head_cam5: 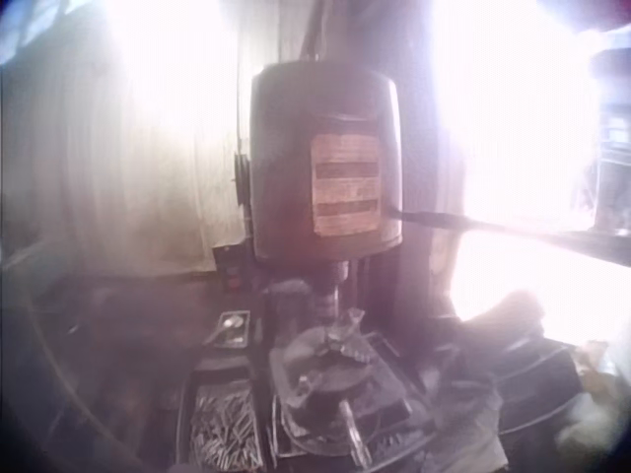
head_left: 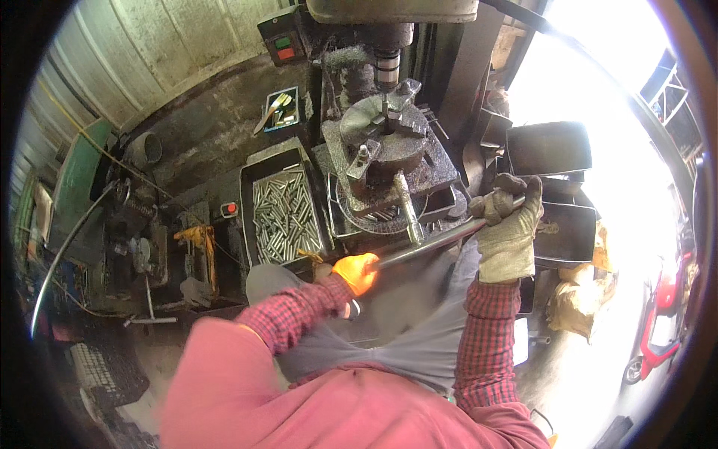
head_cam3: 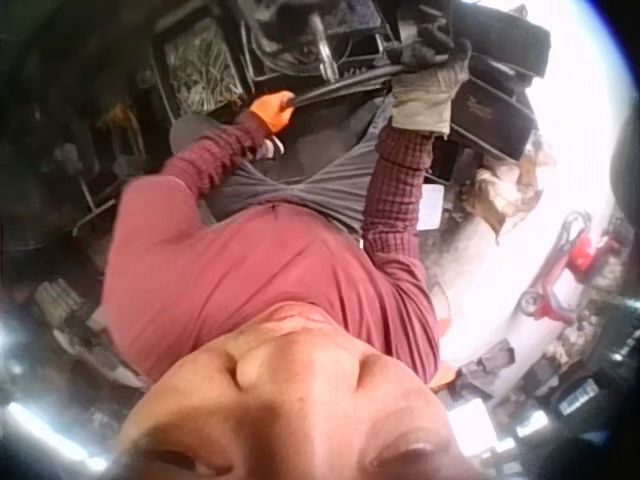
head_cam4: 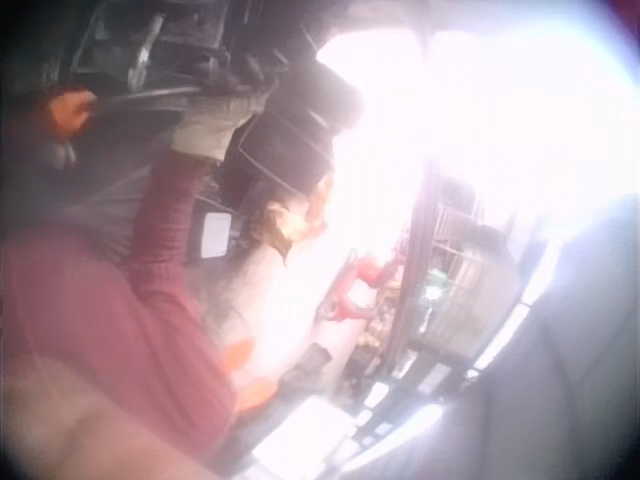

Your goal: The person repeatedly picks small metal rods from a tray, places them into a drill press chuck, operates the machine, and removes the processed pieces. The cycle continues for the duration of the clip.

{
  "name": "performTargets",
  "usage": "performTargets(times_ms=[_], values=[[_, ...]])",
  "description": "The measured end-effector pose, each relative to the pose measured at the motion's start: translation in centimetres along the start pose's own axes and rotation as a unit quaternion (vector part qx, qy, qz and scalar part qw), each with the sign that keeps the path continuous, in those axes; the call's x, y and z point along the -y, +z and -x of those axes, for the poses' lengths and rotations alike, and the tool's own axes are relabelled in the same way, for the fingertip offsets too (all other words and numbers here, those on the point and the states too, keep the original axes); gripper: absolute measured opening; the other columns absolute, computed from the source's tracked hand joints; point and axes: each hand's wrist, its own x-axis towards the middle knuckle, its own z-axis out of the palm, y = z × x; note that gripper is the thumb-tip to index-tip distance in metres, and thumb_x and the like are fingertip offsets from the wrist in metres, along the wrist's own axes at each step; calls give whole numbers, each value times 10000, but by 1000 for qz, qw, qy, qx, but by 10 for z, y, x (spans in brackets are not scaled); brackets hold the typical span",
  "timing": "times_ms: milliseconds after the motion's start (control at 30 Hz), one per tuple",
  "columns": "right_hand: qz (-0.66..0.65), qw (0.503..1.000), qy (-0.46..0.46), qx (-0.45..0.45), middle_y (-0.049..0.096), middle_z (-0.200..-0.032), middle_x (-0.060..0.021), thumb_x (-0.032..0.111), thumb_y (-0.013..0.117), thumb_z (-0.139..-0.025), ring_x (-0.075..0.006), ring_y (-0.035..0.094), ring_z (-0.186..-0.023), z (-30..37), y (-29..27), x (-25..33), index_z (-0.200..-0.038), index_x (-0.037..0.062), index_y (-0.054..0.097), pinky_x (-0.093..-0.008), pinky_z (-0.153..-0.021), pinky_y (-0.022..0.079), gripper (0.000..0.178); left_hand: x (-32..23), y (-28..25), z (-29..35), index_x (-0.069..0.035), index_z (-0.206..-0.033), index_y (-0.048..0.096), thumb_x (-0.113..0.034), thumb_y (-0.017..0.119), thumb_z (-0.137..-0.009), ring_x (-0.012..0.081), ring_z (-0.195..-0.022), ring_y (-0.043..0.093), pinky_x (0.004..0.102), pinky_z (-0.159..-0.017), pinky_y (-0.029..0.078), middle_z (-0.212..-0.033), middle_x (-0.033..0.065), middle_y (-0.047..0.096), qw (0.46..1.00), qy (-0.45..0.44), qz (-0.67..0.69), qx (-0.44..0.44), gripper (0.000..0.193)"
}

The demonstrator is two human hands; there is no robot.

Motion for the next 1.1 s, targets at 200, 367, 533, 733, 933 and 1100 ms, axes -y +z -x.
performTargets(times_ms=[200,367,533,733,933,1100], values=[[-11,999,26,-18,311,-509,37,541,530,-1035,-99,315,-406,4,18,5,-920,-15,645,-331,-456,422,579,-40,-91,3,33,-1313,618,-330,787,-855,356,-986,686,431,-893,560,-1174,210,666,957,175,25,-228,608],[39,997,-18,-63,326,-506,29,582,576,-997,-122,370,-428,5,5,-1,-953,-33,643,-313,-455,436,620,-64,-196,-158,1,-1225,666,-324,811,-875,211,-915,695,347,-839,556,-1014,131,727,956,8,74,-283,499],[-34,995,51,-74,458,-645,-14,637,477,-1012,-186,505,-574,11,18,14,-1150,11,661,-404,-708,544,667,-50,-197,-252,-5,-1036,726,-315,837,-851,170,-878,692,330,-819,536,-930,101,755,989,5,55,-140,378],[466,799,76,372,705,-1096,-191,242,781,-769,-318,696,-1021,80,90,1,-1255,34,665,-383,-929,548,541,-49,-190,-256,-6,-919,719,-252,791,-862,135,-795,661,324,-743,516,-830,62,733,986,13,48,-160,262],[576,778,52,246,595,-1347,-244,336,766,-877,-333,628,-1125,85,22,-95,-1391,-35,521,-387,-942,519,680,-51,-193,-254,-2,-921,711,-303,787,-867,157,-772,661,338,-728,507,-812,92,721,986,28,40,-158,316],[439,884,138,85,643,-1217,-221,135,720,-835,-302,690,-987,67,3,-9,-1398,-23,506,-367,-800,583,624,-43,-192,-254,-1,-931,736,-274,781,-884,116,-794,655,317,-731,511,-827,58,735,982,76,43,-165,281]])
